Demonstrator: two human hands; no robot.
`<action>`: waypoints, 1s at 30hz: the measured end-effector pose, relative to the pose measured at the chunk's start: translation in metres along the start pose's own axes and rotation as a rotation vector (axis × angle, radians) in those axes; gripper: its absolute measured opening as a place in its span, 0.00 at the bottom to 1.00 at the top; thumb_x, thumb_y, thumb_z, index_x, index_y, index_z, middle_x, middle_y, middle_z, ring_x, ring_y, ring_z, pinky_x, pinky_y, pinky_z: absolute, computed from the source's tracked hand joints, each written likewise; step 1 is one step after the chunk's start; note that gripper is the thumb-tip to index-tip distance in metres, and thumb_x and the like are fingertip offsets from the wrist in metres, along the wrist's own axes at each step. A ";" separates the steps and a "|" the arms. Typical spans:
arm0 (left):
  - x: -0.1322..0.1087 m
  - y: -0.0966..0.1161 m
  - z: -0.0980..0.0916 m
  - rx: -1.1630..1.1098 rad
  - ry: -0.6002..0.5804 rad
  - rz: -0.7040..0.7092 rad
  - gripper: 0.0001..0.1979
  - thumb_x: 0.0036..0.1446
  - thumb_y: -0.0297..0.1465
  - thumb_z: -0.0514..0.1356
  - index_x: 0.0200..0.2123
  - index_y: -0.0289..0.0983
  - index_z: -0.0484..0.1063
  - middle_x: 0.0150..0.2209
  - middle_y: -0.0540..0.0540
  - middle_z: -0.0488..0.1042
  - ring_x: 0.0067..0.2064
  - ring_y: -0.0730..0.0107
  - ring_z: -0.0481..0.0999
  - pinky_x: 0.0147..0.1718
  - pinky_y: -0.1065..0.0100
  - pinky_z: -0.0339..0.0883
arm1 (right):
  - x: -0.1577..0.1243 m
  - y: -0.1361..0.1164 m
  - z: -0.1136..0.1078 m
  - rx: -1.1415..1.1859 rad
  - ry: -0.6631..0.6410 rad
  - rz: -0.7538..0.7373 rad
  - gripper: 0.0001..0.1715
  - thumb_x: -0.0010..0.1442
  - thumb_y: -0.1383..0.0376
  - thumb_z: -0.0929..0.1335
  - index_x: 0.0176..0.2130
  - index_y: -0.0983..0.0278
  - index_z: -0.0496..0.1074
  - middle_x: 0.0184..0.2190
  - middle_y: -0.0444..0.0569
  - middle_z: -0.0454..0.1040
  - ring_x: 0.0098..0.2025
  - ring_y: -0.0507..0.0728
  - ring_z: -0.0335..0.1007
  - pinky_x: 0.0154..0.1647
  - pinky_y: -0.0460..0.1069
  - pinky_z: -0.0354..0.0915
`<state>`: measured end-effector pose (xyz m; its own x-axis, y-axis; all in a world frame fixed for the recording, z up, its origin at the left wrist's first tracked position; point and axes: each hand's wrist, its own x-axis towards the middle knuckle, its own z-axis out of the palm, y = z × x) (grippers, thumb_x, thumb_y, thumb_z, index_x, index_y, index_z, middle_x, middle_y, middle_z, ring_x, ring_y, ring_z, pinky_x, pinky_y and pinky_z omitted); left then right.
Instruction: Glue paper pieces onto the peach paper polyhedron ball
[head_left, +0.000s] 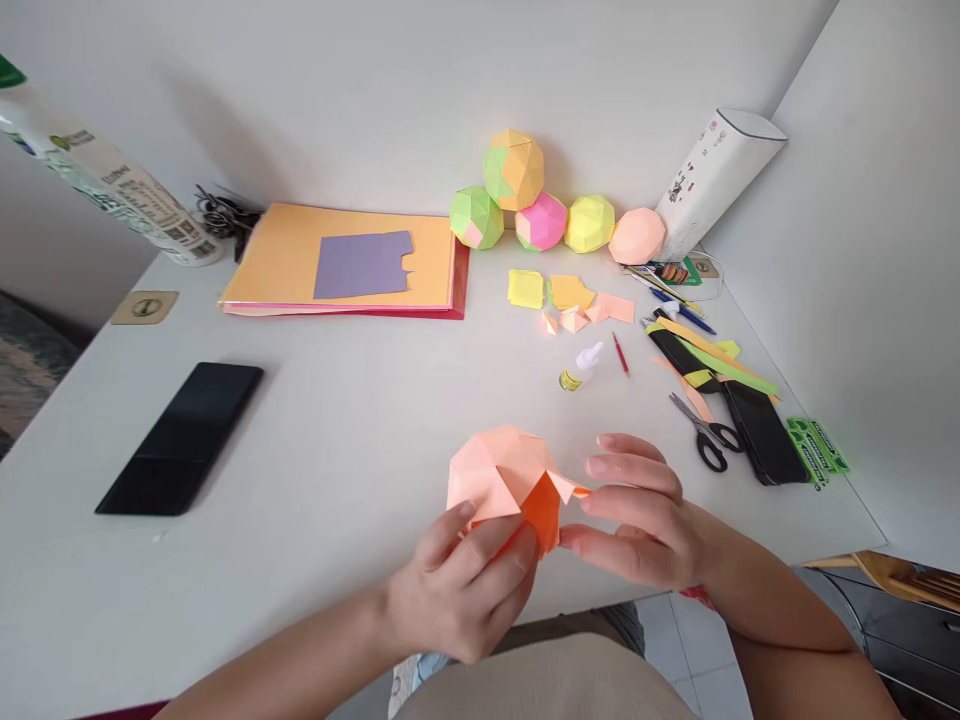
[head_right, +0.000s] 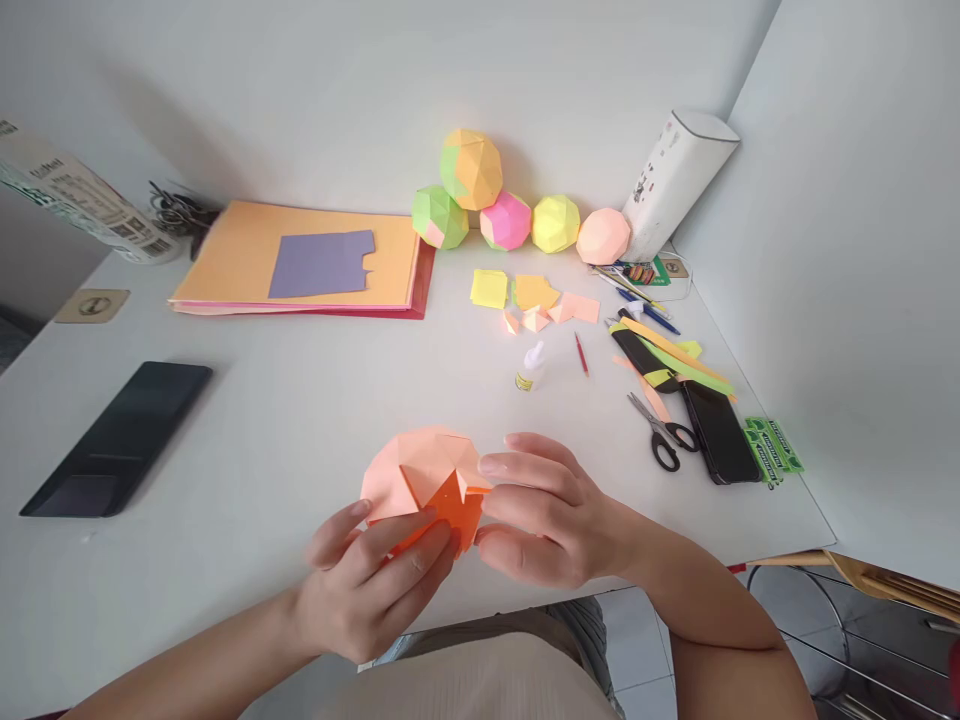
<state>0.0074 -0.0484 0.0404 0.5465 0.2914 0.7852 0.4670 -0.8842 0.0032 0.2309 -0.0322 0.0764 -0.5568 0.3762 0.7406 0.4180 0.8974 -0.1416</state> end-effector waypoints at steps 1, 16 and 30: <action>0.001 0.000 0.000 0.004 0.002 0.008 0.10 0.49 0.21 0.59 0.21 0.41 0.70 0.30 0.53 0.77 0.39 0.69 0.72 0.56 0.57 0.56 | -0.001 0.001 0.000 -0.006 0.014 0.003 0.11 0.54 0.72 0.72 0.29 0.57 0.68 0.34 0.45 0.68 0.48 0.57 0.65 0.57 0.56 0.67; 0.000 -0.002 0.002 0.006 0.034 -0.034 0.11 0.50 0.19 0.59 0.22 0.40 0.73 0.29 0.51 0.76 0.36 0.70 0.70 0.58 0.57 0.55 | -0.004 0.010 0.009 0.064 -0.245 -0.041 0.15 0.63 0.72 0.66 0.25 0.62 0.67 0.17 0.40 0.61 0.24 0.52 0.56 0.25 0.49 0.52; -0.002 -0.002 0.005 0.040 0.053 -0.024 0.10 0.48 0.20 0.61 0.20 0.38 0.70 0.28 0.51 0.76 0.37 0.71 0.70 0.56 0.59 0.56 | 0.002 -0.005 0.004 0.220 -0.371 0.252 0.10 0.63 0.66 0.67 0.29 0.63 0.68 0.22 0.45 0.72 0.24 0.51 0.59 0.25 0.48 0.54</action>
<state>0.0093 -0.0449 0.0358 0.4975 0.2911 0.8171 0.5072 -0.8618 -0.0018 0.2250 -0.0351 0.0758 -0.6928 0.6082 0.3874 0.4330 0.7805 -0.4509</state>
